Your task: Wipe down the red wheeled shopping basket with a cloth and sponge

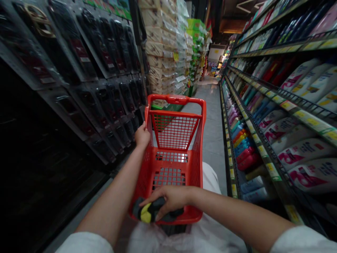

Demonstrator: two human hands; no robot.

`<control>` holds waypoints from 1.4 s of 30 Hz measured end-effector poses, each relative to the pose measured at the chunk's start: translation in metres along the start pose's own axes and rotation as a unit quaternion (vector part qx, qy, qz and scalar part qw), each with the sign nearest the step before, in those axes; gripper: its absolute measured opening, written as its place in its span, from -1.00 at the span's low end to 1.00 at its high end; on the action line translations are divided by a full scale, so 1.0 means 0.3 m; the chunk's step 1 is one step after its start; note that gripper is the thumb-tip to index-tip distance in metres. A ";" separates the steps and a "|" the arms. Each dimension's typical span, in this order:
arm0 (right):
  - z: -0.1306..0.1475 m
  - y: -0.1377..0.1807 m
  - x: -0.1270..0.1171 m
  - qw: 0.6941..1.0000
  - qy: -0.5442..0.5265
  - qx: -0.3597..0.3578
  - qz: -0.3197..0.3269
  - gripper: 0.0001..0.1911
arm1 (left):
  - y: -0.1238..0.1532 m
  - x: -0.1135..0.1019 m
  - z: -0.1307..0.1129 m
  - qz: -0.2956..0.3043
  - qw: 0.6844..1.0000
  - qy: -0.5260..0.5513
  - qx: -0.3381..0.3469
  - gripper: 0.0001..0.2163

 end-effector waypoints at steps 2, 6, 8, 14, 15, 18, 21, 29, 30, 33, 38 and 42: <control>0.038 -0.026 0.014 0.997 0.042 -0.053 -0.025 -0.36 | -0.001 0.010 0.003 0.035 0.999 0.017 0.017 -0.49; 0.038 0.059 -0.005 0.992 0.102 -0.060 0.036 -0.43 | 0.052 0.004 0.017 0.105 0.991 -0.003 0.085 -0.43; 0.020 0.124 -0.033 0.990 0.108 -0.035 0.077 -0.47 | 0.103 -0.015 0.040 0.113 0.988 -0.015 0.107 -0.43; 0.061 0.062 -0.021 0.990 0.120 -0.054 0.040 -0.51 | 0.231 -0.050 0.104 0.104 0.985 -0.044 0.134 -0.32; 0.073 0.042 -0.008 0.990 0.123 -0.063 0.038 -0.52 | 0.237 -0.052 0.106 0.104 0.983 -0.054 0.141 -0.30; 0.089 0.041 0.003 0.983 0.150 -0.080 0.068 -0.58 | 0.229 -0.052 0.103 0.110 0.979 -0.079 0.153 -0.29; 0.069 0.095 -0.038 0.973 0.192 -0.054 0.118 -0.52 | 0.210 -0.050 0.088 0.108 0.977 -0.082 0.163 -0.31; 0.119 -0.017 -0.045 0.955 0.258 -0.115 0.089 -0.45 | 0.140 -0.027 0.090 0.123 0.970 -0.126 0.165 -0.34; 0.125 -0.026 -0.042 0.950 0.273 -0.122 0.089 -0.45 | 0.127 -0.026 0.092 0.126 0.969 -0.128 0.171 -0.35; 0.110 -0.002 -0.049 0.925 0.345 -0.096 0.124 -0.45 | 0.088 -0.024 0.097 0.132 0.964 -0.126 0.193 -0.37; 0.087 0.077 -0.122 0.845 0.513 -0.008 0.152 -0.59 | 0.025 0.000 0.115 0.142 0.958 -0.132 0.210 -0.38; 0.120 0.067 -0.282 0.790 0.606 0.009 0.093 -0.69 | -0.008 0.017 0.130 0.150 0.957 -0.140 0.207 -0.38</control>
Point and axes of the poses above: each hand's wrist, its own y-axis away from the middle knuckle, its own x-axis out of the palm, z = x × y, the point moved 9 cm from there along -y, towards the middle knuckle, and after that the axes turned 12 degrees about -z, right-handed, at the moved point
